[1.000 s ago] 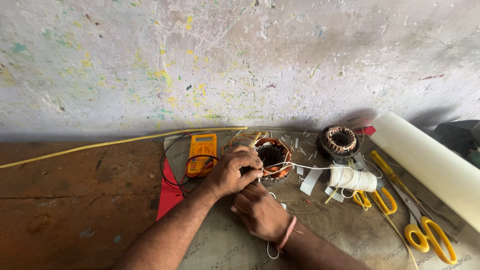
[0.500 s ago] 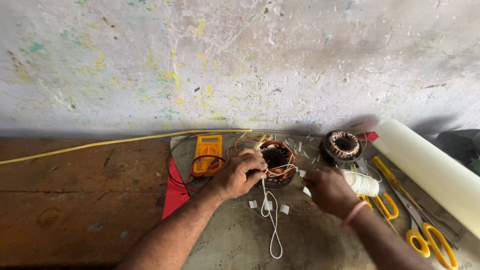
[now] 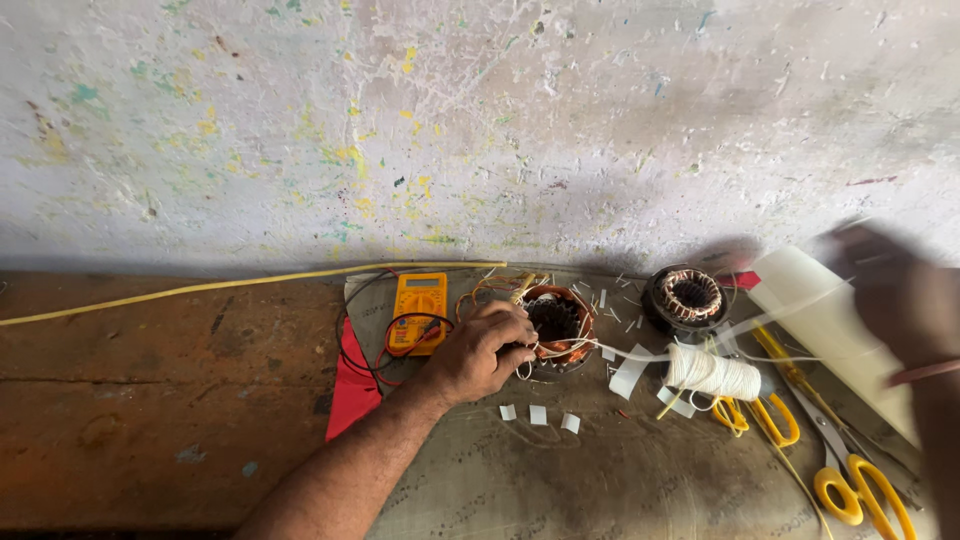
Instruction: The person binds the copper windings of an electric motor stator using white string and a yellow-handled tool.
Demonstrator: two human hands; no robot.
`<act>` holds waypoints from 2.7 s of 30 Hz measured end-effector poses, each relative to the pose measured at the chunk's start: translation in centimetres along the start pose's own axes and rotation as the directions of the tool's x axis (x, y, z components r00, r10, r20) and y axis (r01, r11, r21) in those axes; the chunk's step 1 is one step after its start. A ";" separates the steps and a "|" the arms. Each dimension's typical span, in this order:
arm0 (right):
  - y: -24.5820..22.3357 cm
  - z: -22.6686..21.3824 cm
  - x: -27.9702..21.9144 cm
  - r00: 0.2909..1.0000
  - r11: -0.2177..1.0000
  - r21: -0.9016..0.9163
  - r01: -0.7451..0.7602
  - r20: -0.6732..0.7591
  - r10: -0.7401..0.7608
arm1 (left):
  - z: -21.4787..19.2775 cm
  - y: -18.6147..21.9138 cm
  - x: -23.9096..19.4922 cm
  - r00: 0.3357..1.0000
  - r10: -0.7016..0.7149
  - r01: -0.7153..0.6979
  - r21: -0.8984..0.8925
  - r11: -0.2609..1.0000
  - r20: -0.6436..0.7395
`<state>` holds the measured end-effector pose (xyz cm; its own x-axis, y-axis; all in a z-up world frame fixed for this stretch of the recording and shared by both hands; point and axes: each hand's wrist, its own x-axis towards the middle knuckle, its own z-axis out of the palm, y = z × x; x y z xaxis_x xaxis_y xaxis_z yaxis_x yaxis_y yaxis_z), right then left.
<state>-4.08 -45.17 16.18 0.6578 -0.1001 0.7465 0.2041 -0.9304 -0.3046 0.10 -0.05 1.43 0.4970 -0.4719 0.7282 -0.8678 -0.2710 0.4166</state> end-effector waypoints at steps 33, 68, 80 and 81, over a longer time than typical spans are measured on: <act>-14.3 10.3 -2.5 0.706 0.101 0.701 -0.706 0.708 0.025 | 0.3 -0.3 -0.3 0.999 -0.038 0.037 0.032 0.999 0.021; -13.1 21.6 -2.2 0.681 -0.153 0.677 -0.720 0.645 -0.346 | -0.6 1.2 0.5 0.999 -0.046 0.047 -0.047 0.998 0.023; -14.0 21.4 -3.8 0.717 -0.040 0.736 -0.676 0.643 -0.270 | -0.8 2.1 0.2 0.996 -0.066 0.064 0.023 0.998 0.066; -14.0 21.4 -3.7 0.717 -0.040 0.737 -0.675 0.643 -0.271 | -0.8 2.3 0.3 0.996 -0.066 0.064 0.024 0.998 0.066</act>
<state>6.12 -24.27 5.04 0.8822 0.4067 0.2374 0.0816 0.3645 -0.9276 -1.73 -0.14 2.96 0.5518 -0.5072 0.6620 -0.8338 -0.3211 0.4490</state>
